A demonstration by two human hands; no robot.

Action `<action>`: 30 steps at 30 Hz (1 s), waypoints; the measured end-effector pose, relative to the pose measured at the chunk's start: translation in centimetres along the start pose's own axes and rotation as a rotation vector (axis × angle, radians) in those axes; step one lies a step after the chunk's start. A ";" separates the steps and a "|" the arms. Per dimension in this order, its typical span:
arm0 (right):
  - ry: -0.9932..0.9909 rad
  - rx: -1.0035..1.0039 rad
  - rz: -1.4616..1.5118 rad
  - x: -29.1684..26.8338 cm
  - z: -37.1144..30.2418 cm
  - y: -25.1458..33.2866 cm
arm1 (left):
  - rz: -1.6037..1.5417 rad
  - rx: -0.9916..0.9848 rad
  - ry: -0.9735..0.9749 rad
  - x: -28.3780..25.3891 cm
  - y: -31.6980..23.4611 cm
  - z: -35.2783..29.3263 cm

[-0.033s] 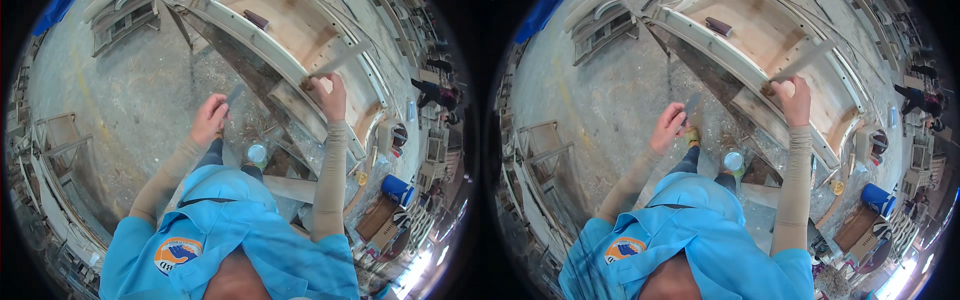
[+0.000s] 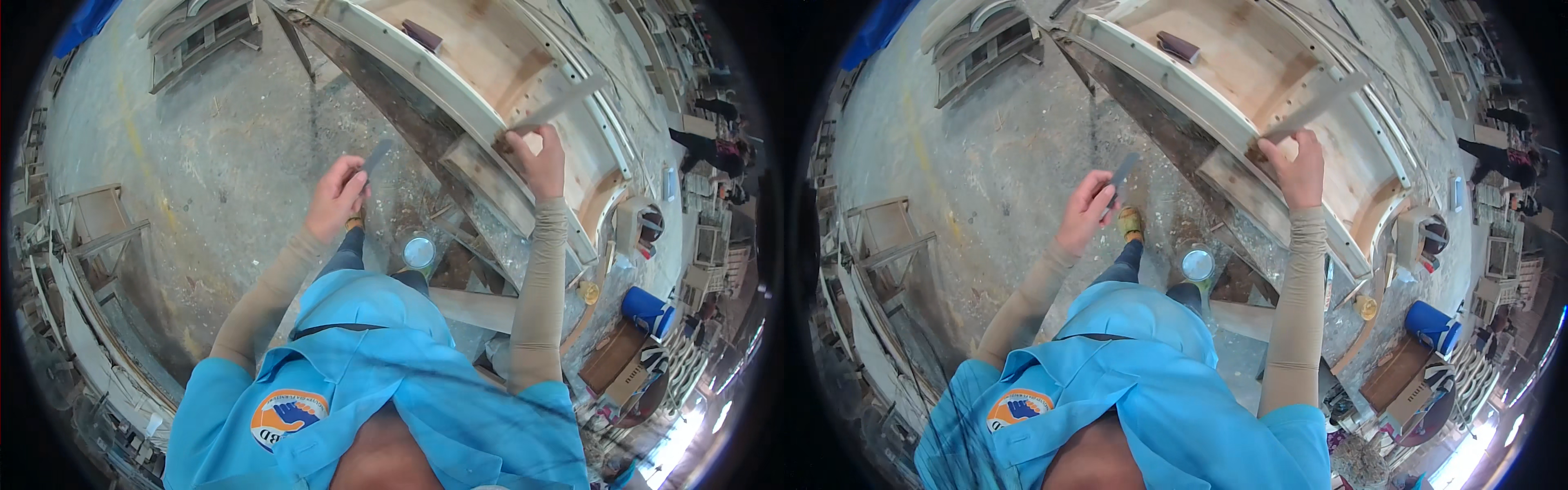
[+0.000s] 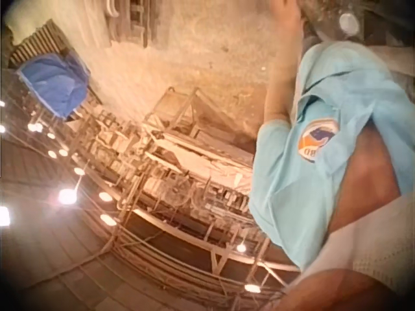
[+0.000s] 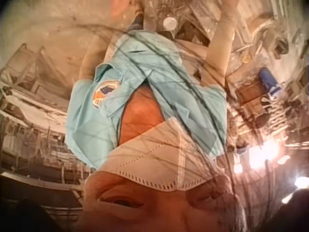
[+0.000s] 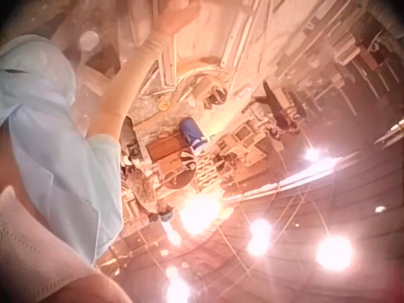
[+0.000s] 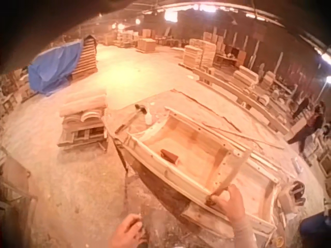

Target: The person assembles a wooden furniture frame by inserting small wooden dowels into pre-drilled holes. They use a squeeze bottle to apply glue into the holes and then press the dowels into place to join the frame components.

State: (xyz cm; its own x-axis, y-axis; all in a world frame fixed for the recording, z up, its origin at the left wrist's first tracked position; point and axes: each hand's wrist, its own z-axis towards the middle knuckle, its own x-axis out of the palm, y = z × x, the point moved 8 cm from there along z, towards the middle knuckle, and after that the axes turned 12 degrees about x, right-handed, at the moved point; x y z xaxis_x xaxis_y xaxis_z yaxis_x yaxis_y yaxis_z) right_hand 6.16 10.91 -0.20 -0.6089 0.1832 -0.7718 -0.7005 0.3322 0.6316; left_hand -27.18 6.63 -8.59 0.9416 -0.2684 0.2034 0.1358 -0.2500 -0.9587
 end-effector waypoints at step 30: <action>0.146 -0.039 0.076 1.4 0.2 1.5 | 0.162 0.076 0.006 3.6 -4.4 7.5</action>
State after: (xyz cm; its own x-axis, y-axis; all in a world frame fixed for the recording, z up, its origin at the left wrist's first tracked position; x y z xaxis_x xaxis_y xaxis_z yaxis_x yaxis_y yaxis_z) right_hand 4.35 11.81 -0.31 -0.7062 0.0695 -0.7046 -0.6626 0.2859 0.6923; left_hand -22.09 13.71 -5.08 0.9511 -0.3055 0.0457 0.0053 -0.1318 -0.9913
